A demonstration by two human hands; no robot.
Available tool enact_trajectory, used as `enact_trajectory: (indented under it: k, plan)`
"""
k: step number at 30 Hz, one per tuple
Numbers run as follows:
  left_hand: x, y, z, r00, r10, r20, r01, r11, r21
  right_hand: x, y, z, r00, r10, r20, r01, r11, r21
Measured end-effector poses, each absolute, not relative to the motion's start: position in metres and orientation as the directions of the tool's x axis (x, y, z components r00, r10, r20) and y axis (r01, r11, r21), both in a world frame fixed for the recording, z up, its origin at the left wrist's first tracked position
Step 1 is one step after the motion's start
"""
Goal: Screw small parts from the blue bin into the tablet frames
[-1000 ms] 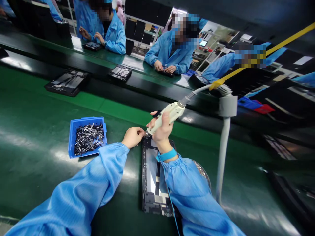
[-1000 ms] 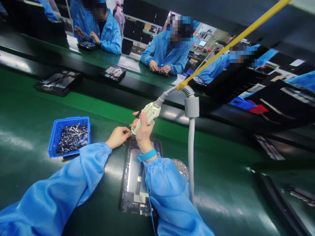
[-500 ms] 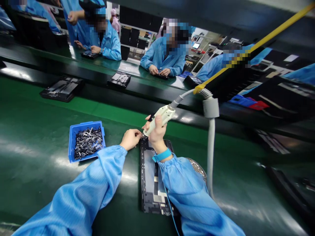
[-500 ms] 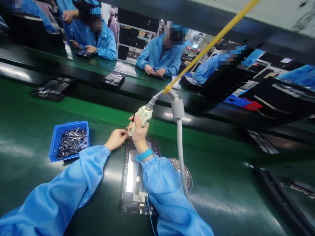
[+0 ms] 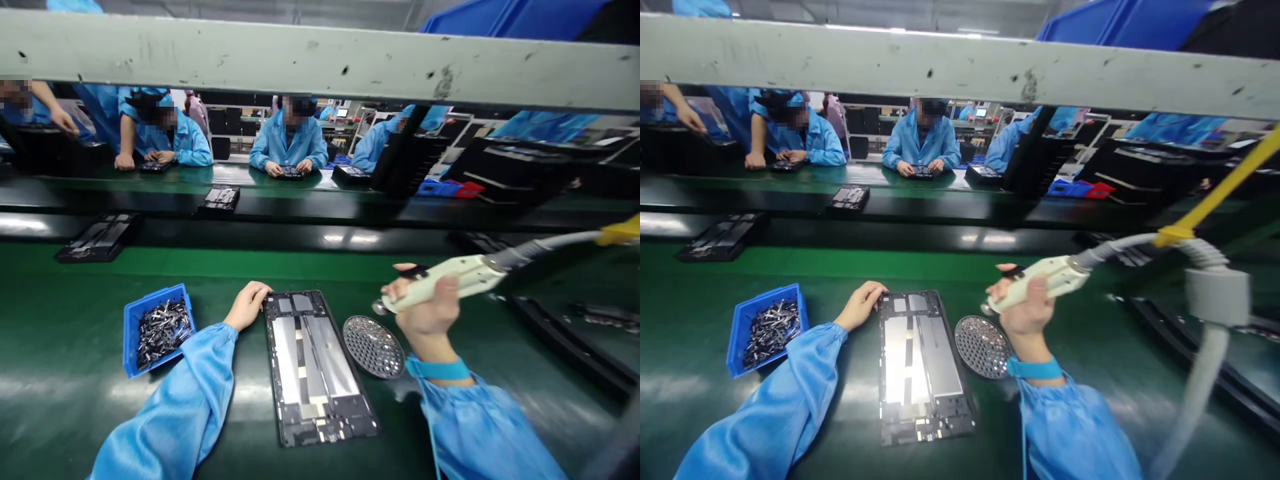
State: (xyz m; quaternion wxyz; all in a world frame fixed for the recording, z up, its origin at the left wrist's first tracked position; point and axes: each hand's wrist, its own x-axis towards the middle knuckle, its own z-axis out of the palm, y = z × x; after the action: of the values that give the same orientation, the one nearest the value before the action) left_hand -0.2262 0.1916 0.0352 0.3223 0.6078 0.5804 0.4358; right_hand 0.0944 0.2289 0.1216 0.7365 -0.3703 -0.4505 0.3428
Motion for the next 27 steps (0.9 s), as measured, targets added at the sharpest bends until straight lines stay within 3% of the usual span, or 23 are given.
enact_trajectory:
  k: [4,9,12,14,17,19,22,27]
  plan:
    - [-0.233,0.193,0.032,-0.146,0.975,0.171,0.461,-0.086,0.883,0.147,0.228,0.106,0.571,0.71,0.412,-0.047,0.53,-0.847]
    - [-0.218,0.162,0.053,-0.24,0.909,0.341,0.635,-0.119,0.763,0.168,0.223,0.086,0.584,0.731,0.354,-0.042,0.462,-0.886]
    - [-0.18,0.107,0.063,0.12,0.881,0.457,0.773,-0.372,0.514,0.168,0.218,0.082,0.578,0.738,0.348,-0.038,0.45,-0.892]
    - [-0.15,0.064,0.06,0.453,0.815,0.36,0.77,-0.562,0.304,0.166,0.213,0.084,0.554,0.747,0.367,-0.042,0.465,-0.884]
    - [-0.122,0.023,0.048,0.62,0.763,0.181,0.772,-0.635,0.033,0.164,0.204,0.091,0.51,0.761,0.401,-0.041,0.487,-0.872]
    - [-0.118,0.023,0.041,0.624,0.771,0.125,0.781,-0.617,-0.093,0.165,0.199,0.095,0.505,0.766,0.399,-0.035,0.48,-0.877]
    - [-0.133,0.067,0.041,0.555,0.83,0.063,0.826,-0.54,-0.164,0.168,0.197,0.093,0.501,0.783,0.368,-0.008,0.429,-0.903]
    - [-0.17,0.192,0.062,0.192,0.981,0.03,0.981,-0.191,-0.047,0.172,0.204,0.079,0.483,0.814,0.322,0.076,0.328,-0.942]
